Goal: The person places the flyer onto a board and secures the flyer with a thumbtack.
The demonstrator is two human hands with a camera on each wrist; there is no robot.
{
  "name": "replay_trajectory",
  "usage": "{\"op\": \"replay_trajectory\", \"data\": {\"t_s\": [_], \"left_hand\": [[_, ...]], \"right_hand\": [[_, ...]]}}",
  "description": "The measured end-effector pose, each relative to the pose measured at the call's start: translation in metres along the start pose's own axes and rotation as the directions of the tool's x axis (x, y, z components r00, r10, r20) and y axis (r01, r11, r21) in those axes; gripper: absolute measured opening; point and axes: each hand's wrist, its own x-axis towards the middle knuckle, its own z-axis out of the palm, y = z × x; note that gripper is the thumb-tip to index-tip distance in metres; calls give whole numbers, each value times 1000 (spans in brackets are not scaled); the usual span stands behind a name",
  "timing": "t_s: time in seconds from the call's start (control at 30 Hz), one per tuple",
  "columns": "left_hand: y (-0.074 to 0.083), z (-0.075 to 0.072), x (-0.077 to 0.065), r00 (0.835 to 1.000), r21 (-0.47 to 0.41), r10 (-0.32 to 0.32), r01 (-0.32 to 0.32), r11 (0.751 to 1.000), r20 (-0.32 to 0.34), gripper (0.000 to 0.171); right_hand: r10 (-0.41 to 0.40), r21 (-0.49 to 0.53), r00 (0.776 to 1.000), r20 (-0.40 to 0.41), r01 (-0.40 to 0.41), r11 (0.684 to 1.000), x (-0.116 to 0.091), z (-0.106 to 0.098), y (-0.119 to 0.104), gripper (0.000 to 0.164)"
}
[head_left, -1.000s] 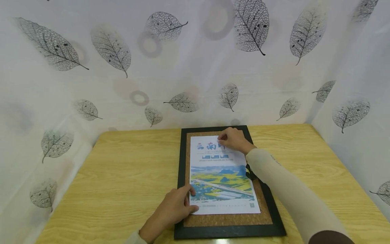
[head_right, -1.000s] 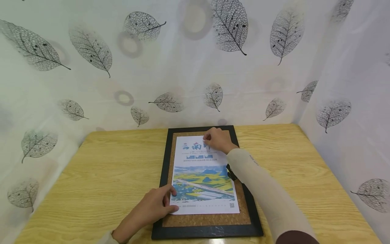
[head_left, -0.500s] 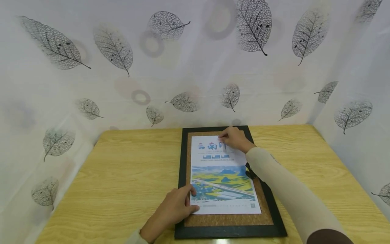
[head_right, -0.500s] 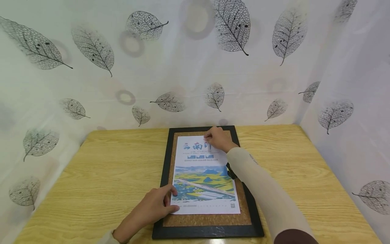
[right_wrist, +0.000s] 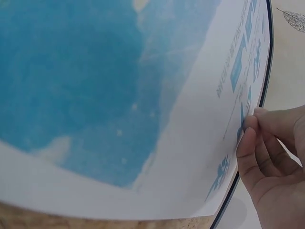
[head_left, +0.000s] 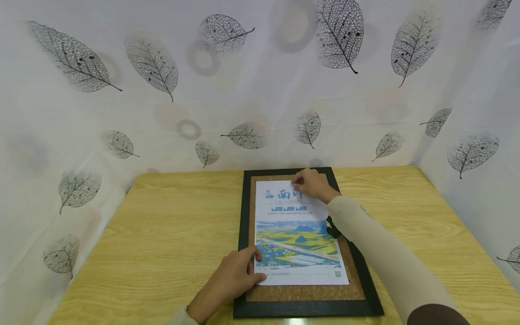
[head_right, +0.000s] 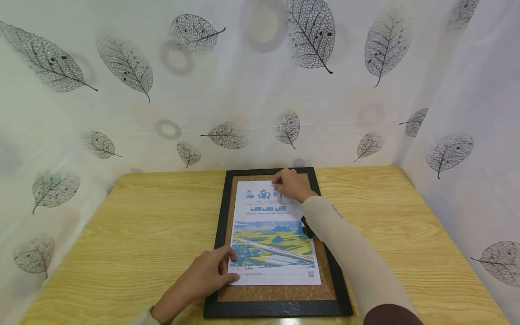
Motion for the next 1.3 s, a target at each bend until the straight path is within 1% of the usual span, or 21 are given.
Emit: {"op": "replay_trajectory", "data": {"t_s": [0.2,0.43,0.63,0.9,1.17,1.3], "left_hand": [[-1,0,1,1000,6,-4,4,1000,-3,27],[-2,1,1,1000,7,10,-10,1000,-2,26],[-3,1,1,1000,-5,11,-11,1000,3,26],[-3,1,2,1000,-12,-5,5,1000,8,26],[-4,2,2,1000,-14,-14,14,1000,8,26],[-4,1,2,1000,-11,-14,14,1000,7,25]], "right_hand": [[-27,35,999,-17,27,999,3,2,2,10],[-15,-4,999,-35,15,1000,5,4,3,13],[0,-25,999,-49,-1,1000,6,5,0,8],[-40,14,998,-51,41,999,8,5,-3,6],[-85,-17,995,-46,84,996,9,5,-7,5],[-102,-83,994,-34,99,992,9,6,-10,8]]}}
